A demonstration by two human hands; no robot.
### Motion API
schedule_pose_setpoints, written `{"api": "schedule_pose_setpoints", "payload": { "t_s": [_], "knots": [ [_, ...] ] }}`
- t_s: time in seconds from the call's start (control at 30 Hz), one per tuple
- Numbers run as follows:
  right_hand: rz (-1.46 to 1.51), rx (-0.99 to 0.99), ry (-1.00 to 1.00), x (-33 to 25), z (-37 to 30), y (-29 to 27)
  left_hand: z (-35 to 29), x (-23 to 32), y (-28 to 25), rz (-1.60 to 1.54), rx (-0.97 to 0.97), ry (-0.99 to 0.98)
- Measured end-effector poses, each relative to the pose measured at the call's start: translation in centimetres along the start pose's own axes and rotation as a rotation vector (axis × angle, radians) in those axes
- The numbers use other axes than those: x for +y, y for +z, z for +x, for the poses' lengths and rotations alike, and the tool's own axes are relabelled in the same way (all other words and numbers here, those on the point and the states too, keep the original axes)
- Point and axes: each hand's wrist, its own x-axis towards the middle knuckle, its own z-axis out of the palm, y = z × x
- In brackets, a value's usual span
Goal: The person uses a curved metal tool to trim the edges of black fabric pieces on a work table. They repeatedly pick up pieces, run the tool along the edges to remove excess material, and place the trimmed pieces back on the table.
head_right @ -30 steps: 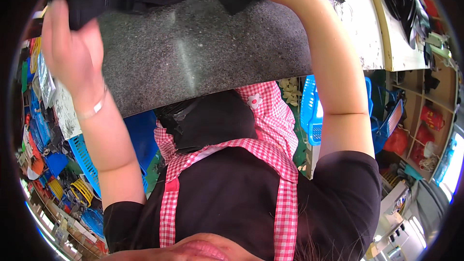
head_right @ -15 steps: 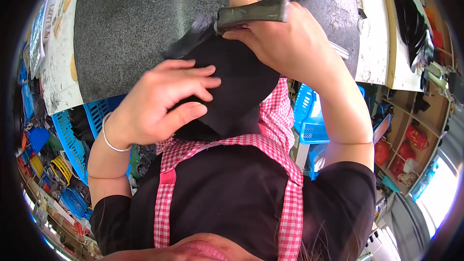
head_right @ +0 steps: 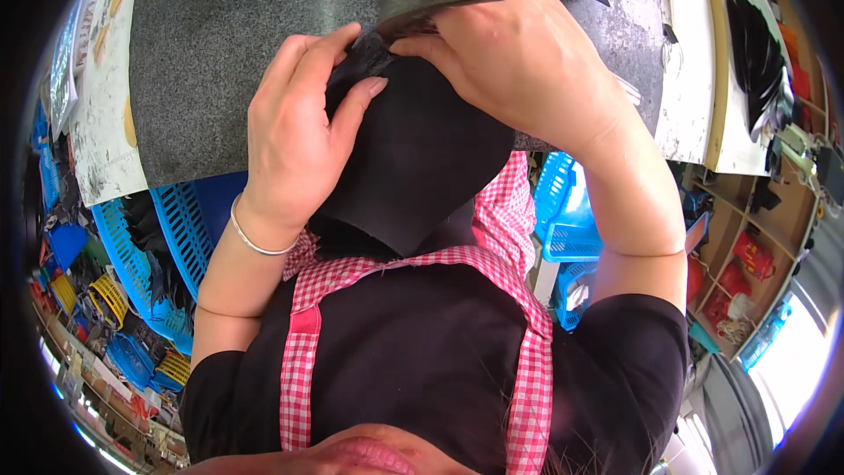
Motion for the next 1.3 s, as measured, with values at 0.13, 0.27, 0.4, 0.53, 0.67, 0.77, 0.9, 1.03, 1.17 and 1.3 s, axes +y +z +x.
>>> {"api": "schedule_pose_setpoints", "payload": {
  "t_s": [0.13, 0.27, 0.4, 0.53, 0.67, 0.77, 0.9, 1.03, 1.17, 1.3],
  "knots": [
    [-0.012, -0.032, 0.03, -0.1, 0.4, -0.2, 0.1, -0.7, 0.0, 0.013, 0.055, 0.047],
    [0.002, -0.024, 0.018, 0.0, 0.4, -0.2, 0.1, -1.1, 0.3, -0.007, 0.083, 0.118],
    [0.001, 0.006, 0.003, 0.2, 0.8, -0.4, 0.2, -1.1, 0.8, 0.095, 0.086, 0.21],
    [-0.04, 0.066, -0.041, -2.0, 1.7, -1.1, 0.1, -0.7, 0.3, 0.166, 0.043, 0.185],
    [-0.046, 0.024, -0.092, -0.5, 1.9, 0.0, 0.5, -2.1, -1.5, 0.011, -0.036, 0.179],
    [-0.035, -0.011, -0.053, -1.9, 2.0, -0.6, 0.4, -1.9, -2.1, 0.044, -0.038, 0.196],
    [-0.019, 0.01, -0.018, -1.3, 1.3, 1.0, 0.1, -2.3, -3.2, -0.002, -0.08, 0.196],
    [-0.4, -0.05, -0.075, -3.0, 1.0, 1.6, -0.3, -3.0, -4.0, 0.004, -0.124, 0.207],
    [-0.05, 0.016, -0.095, -2.3, 1.5, 1.6, -0.6, -3.4, -5.4, -0.027, -0.17, 0.163],
    [-0.115, -0.047, -0.08, -4.2, 1.4, 1.9, -1.5, -3.8, -6.0, -0.01, -0.158, 0.171]
  ]
}}
